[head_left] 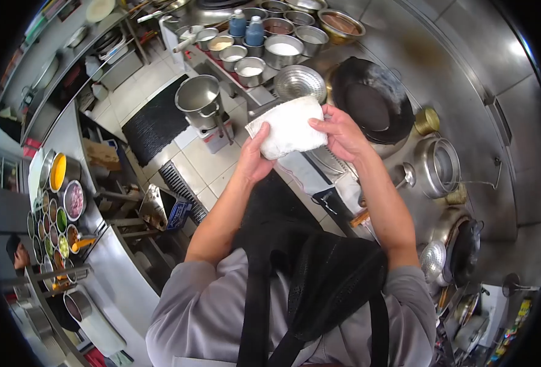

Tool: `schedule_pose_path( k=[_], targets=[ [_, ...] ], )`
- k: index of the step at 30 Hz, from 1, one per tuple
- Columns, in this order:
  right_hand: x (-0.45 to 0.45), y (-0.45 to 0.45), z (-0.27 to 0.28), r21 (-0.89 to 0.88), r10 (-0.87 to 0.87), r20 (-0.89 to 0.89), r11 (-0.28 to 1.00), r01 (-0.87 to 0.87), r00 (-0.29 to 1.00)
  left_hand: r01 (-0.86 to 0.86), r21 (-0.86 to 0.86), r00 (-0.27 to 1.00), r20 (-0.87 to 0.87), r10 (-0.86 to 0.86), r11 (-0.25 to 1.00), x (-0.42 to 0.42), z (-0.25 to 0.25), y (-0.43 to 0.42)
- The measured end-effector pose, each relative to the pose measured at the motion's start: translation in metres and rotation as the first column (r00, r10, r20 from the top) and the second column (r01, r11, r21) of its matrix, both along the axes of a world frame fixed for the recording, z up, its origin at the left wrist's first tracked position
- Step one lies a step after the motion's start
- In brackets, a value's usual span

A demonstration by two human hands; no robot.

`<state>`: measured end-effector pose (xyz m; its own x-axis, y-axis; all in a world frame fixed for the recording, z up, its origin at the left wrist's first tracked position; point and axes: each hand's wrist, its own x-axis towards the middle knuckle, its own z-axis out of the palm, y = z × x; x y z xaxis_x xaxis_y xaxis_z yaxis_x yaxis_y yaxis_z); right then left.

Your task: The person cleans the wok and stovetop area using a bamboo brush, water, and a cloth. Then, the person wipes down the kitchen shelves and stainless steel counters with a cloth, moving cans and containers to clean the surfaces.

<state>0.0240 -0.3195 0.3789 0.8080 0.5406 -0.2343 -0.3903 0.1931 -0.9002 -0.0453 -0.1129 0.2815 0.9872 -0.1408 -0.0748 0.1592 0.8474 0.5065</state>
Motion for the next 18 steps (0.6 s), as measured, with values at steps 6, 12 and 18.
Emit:
schedule_pose_path(
  k=[6, 12, 18],
  targets=[
    [0.017, -0.065, -0.046, -0.153, -0.246, 0.211, 0.948, 0.280, 0.946, -0.130, 0.253, 0.987, -0.056, 0.148, 0.959, 0.053, 0.001, -0.087],
    [0.018, -0.098, -0.051, -0.401, 0.069, 0.549, 0.896, 0.190, 0.833, 0.039, 0.171, 0.981, -0.194, -0.005, 0.984, 0.112, -0.022, -0.166],
    [0.068, -0.132, 0.020, 0.543, -0.636, 0.507, 0.760, 0.357, 0.583, 0.308, -0.205, 0.923, -0.172, -0.344, 0.929, 0.144, 0.045, -0.221]
  ],
)
